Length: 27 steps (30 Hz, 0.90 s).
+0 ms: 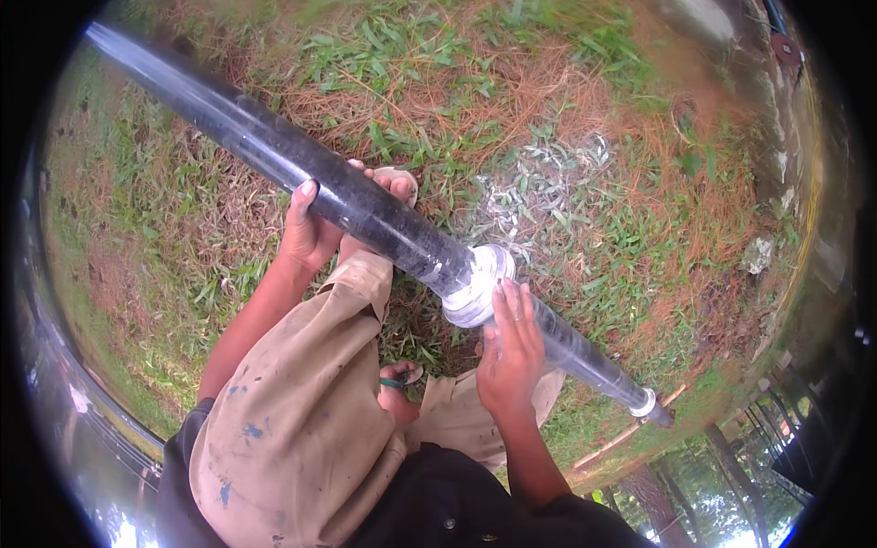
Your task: The person applies a white sealant to a joint on a black pipe by hand, spreading the material around the circumference of the connection while kneeling on the grass.
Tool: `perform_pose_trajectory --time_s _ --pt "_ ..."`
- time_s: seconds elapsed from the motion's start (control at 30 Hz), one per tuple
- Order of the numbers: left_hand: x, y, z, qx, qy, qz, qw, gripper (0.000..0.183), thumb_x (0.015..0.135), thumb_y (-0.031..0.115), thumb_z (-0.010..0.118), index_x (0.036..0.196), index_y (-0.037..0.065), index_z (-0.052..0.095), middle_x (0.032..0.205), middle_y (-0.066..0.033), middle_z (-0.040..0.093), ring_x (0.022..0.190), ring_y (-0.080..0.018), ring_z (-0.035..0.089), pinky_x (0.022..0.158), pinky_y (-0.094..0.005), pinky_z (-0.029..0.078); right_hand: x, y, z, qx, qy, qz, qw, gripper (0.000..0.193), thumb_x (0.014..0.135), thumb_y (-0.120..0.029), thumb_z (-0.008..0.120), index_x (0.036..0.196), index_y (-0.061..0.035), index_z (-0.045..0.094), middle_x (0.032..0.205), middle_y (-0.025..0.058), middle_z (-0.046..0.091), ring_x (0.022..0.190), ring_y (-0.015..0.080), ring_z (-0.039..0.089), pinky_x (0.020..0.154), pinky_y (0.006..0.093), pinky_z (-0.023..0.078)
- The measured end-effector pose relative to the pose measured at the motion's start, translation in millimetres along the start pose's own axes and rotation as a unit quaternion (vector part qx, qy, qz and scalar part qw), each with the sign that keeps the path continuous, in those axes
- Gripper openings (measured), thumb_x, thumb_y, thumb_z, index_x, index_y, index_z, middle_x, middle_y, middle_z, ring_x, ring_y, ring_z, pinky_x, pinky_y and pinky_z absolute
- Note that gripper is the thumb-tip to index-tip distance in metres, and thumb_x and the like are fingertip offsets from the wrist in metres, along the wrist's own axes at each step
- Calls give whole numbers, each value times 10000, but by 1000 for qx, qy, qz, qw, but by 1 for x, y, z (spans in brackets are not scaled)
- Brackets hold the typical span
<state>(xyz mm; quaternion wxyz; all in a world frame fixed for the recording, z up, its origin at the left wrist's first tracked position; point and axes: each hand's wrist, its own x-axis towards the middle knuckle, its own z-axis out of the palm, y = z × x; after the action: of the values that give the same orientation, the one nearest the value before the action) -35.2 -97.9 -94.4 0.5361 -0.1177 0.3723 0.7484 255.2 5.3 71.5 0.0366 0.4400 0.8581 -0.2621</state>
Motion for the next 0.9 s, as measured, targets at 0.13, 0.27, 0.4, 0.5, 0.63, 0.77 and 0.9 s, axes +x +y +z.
perform_pose_trajectory --time_s 0.13,0.27,0.4,0.5,0.63,0.77,0.9 --pt "1 1 -8 -26 -16 -11 999 866 865 535 873 1470 -4 568 1426 -168 661 1401 -346 632 1277 -530 465 81 29 7 147 -125 187 963 399 1098 -157 595 1458 -30 708 1479 208 711 1441 421 628 1194 484 500" --pt "0 7 -5 6 0 19 1000 864 872 528 874 1492 15 560 1442 -168 661 1404 -361 633 1281 -548 457 34 12 7 53 18 13 998 375 1122 -141 564 1417 18 733 1454 224 730 1444 436 635 1209 495 497" --pt "1 2 -9 28 4 -32 999 939 853 570 887 1552 59 525 1517 -169 625 1483 -393 562 1313 -579 406 34 25 11 98 33 34 994 357 1102 -140 598 1392 -2 755 1468 210 722 1409 450 653 1147 528 535" --pt "-1 7 -12 16 21 3 1000 955 842 572 894 1556 57 523 1534 -176 615 1489 -394 554 1319 -572 396 99 74 33 212 -106 194 952 369 1145 -222 569 1337 7 786 1438 184 750 1326 401 712 1112 484 546" --pt "-8 11 11 44 40 7 998 915 894 589 868 1562 68 523 1553 -180 605 1500 -397 542 1315 -558 390 128 140 63 530 -270 243 766 418 1182 -292 543 1281 10 815 1249 121 805 1134 258 737 1057 369 533" --pt "-10 15 48 54 239 -42 969 849 923 544 871 1522 49 529 1419 -147 657 1370 -365 618 1258 -537 452 123 142 74 517 -306 255 758 435 1185 -317 550 1267 13 821 1105 85 823 1003 196 725 1001 356 541" --pt "-10 14 44 28 245 -16 969 863 866 549 915 1468 44 558 1336 -172 676 1313 -361 644 1234 -547 489 107 123 60 333 -233 176 897 377 1161 -332 578 1293 -89 834 904 117 798 867 140 707 852 354 558"
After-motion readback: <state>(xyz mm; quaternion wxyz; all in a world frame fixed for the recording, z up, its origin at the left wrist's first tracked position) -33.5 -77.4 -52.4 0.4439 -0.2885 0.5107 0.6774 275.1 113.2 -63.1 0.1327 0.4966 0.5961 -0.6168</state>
